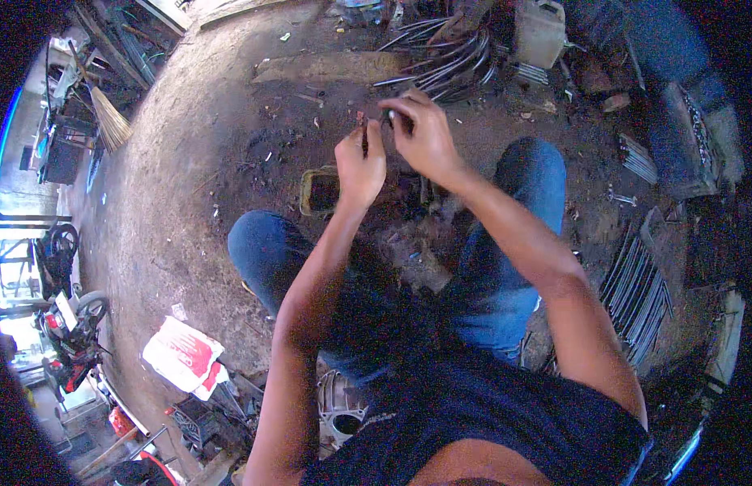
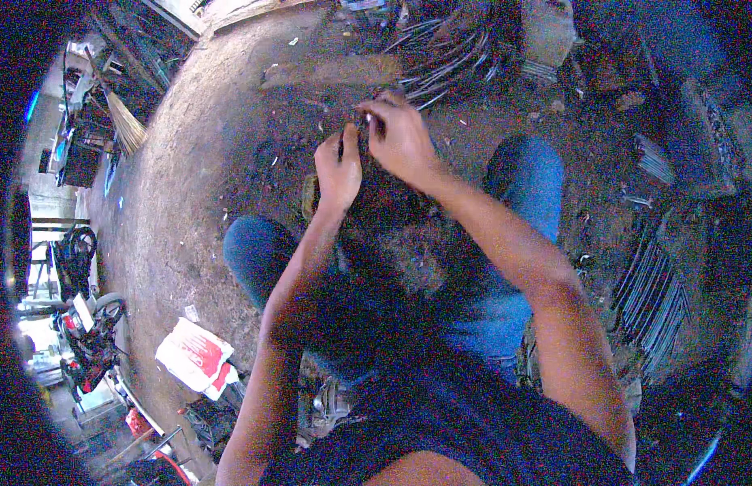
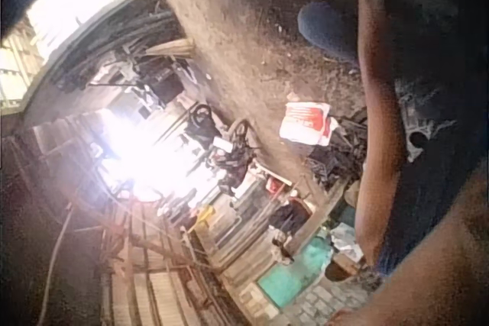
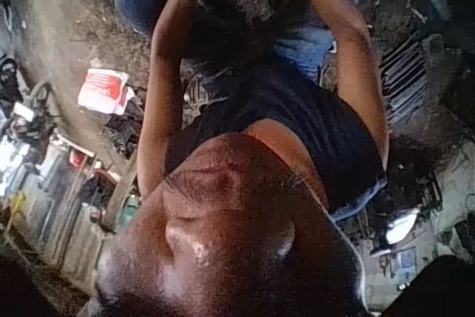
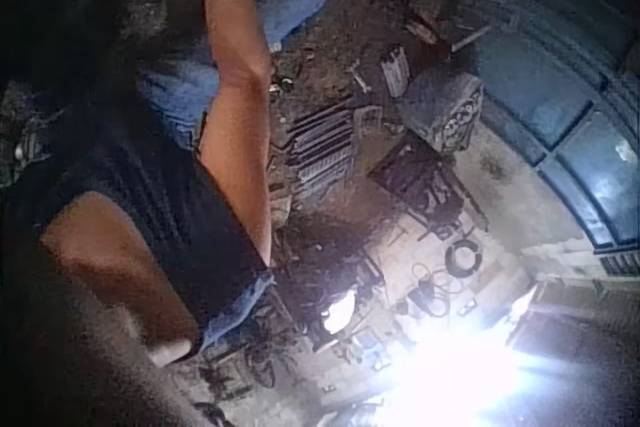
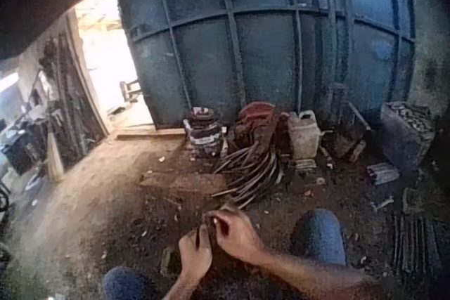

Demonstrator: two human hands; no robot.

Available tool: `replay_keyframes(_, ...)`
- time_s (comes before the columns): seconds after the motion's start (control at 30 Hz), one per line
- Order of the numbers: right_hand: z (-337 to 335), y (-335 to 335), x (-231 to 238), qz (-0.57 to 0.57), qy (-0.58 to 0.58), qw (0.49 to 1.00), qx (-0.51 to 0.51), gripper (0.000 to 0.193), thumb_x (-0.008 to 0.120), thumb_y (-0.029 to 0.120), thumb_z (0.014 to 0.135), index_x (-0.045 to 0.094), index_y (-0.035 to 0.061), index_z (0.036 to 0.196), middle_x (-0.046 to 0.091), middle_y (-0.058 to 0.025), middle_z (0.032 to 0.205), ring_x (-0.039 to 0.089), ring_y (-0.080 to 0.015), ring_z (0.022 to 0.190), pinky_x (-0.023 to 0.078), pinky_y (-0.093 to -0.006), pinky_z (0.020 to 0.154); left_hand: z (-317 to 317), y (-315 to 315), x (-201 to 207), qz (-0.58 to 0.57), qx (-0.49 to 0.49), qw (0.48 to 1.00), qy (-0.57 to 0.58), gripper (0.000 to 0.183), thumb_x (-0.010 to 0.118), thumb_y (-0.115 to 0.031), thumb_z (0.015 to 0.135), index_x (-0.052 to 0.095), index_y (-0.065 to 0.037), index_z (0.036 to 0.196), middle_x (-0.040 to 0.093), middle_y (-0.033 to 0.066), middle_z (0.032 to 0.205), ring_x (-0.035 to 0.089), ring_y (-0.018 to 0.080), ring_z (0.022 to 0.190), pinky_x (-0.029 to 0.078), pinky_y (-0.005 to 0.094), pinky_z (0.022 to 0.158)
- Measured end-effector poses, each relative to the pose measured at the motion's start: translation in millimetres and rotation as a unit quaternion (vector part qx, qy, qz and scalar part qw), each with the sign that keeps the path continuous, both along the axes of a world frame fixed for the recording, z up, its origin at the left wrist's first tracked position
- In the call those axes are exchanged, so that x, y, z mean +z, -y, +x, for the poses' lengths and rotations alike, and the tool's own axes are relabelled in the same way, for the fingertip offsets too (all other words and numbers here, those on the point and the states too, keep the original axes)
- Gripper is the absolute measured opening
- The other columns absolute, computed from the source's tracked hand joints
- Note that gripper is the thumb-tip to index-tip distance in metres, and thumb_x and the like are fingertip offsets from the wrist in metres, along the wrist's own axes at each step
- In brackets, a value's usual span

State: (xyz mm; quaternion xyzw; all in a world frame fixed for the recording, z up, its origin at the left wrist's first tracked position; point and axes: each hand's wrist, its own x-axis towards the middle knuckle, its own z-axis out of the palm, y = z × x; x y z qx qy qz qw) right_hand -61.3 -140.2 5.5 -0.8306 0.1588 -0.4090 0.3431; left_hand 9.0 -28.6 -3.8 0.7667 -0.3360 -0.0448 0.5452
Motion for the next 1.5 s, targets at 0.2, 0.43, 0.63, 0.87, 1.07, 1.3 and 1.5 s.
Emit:
replay_keyframes(0.2, 6.1, 8.2, 1.4, -0.036, 0.006, 0.999, -0.019, 0.018, 0.059, -0.001, 0.078, 0.068, 0.0000, 0.094, 0.064, -0.0176, 0.087, 0.064, -0.0328, 0.083, 0.050, -0.0373, 0.075, 4.3, -0.9, -2.6, 0.027, 0.000, 0.999, -0.027, 0.038, 0.049, -0.023, 0.096, 0.053, 0.004, 0.070, 0.050, 0.0063, 0.056, 0.042, 0.0127, 0.056, 0.036, 0.0344, 0.052)
replay_keyframes(0.43, 3.4, 12.3, 5.3, -0.073, -0.062, 0.993, -0.064, 0.011, 0.058, 0.003, 0.080, 0.065, -0.0005, 0.088, 0.059, -0.0163, 0.086, 0.060, -0.0363, 0.084, 0.049, -0.0416, 0.075, 0.5, 2.2, -4.8, 0.068, -0.020, 0.997, 0.023, 0.036, 0.049, -0.025, 0.095, 0.061, 0.006, 0.081, 0.057, 0.0266, 0.067, 0.060, 0.0350, 0.058, 0.042, 0.0417, 0.055)
replay_keyframes(0.63, 8.3, 24.3, 5.0, -0.068, -0.114, 0.988, -0.076, 0.010, 0.057, 0.005, 0.081, 0.061, -0.0005, 0.089, 0.056, -0.0168, 0.093, 0.058, -0.0379, 0.084, 0.048, -0.0431, 0.075, -1.4, -0.5, 5.2, 0.051, -0.011, 0.999, 0.009, 0.037, 0.051, -0.025, 0.093, 0.060, 0.007, 0.077, 0.055, 0.0274, 0.064, 0.058, 0.0404, 0.058, 0.041, 0.0437, 0.055)
replay_keyframes(0.87, 5.3, 23.6, 0.8, -0.094, -0.065, 0.993, -0.040, 0.008, 0.056, 0.003, 0.080, 0.061, -0.0026, 0.085, 0.056, -0.0178, 0.087, 0.057, -0.0390, 0.085, 0.047, -0.0440, 0.074, 0.6, 0.7, -3.2, 0.021, -0.011, 0.999, 0.039, 0.040, 0.053, -0.026, 0.092, 0.056, 0.007, 0.071, 0.053, 0.0283, 0.062, 0.055, 0.0429, 0.056, 0.039, 0.0450, 0.052)
replay_keyframes(1.07, -6.3, 1.1, 1.2, -0.099, -0.040, 0.994, 0.002, 0.012, 0.054, 0.005, 0.083, 0.063, -0.0022, 0.086, 0.059, -0.0192, 0.090, 0.058, -0.0379, 0.085, 0.047, -0.0431, 0.074, 1.0, -2.3, -3.8, 0.017, -0.017, 0.999, 0.045, 0.041, 0.054, -0.027, 0.091, 0.057, 0.007, 0.069, 0.052, 0.0283, 0.060, 0.055, 0.0438, 0.056, 0.039, 0.0460, 0.052)
replay_keyframes(1.3, -3.2, -6.0, 1.3, -0.073, -0.057, 0.996, -0.011, 0.012, 0.054, 0.002, 0.082, 0.061, -0.0033, 0.090, 0.057, -0.0194, 0.092, 0.058, -0.0398, 0.084, 0.047, -0.0442, 0.076, 7.5, -5.4, -8.0, 0.035, -0.021, 0.999, -0.015, 0.041, 0.053, -0.027, 0.092, 0.055, 0.006, 0.068, 0.051, 0.0266, 0.059, 0.052, 0.0382, 0.050, 0.038, 0.0426, 0.051)
replay_keyframes(1.5, 6.3, 30.9, -11.8, -0.080, -0.079, 0.992, -0.060, 0.012, 0.053, 0.004, 0.083, 0.062, -0.0016, 0.088, 0.057, -0.0192, 0.089, 0.058, -0.0400, 0.082, 0.047, -0.0449, 0.073, 1.5, 0.1, -6.1, 0.032, -0.024, 0.999, 0.001, 0.040, 0.052, -0.024, 0.093, 0.053, 0.006, 0.067, 0.048, 0.0246, 0.056, 0.045, 0.0255, 0.045, 0.035, 0.0420, 0.049)
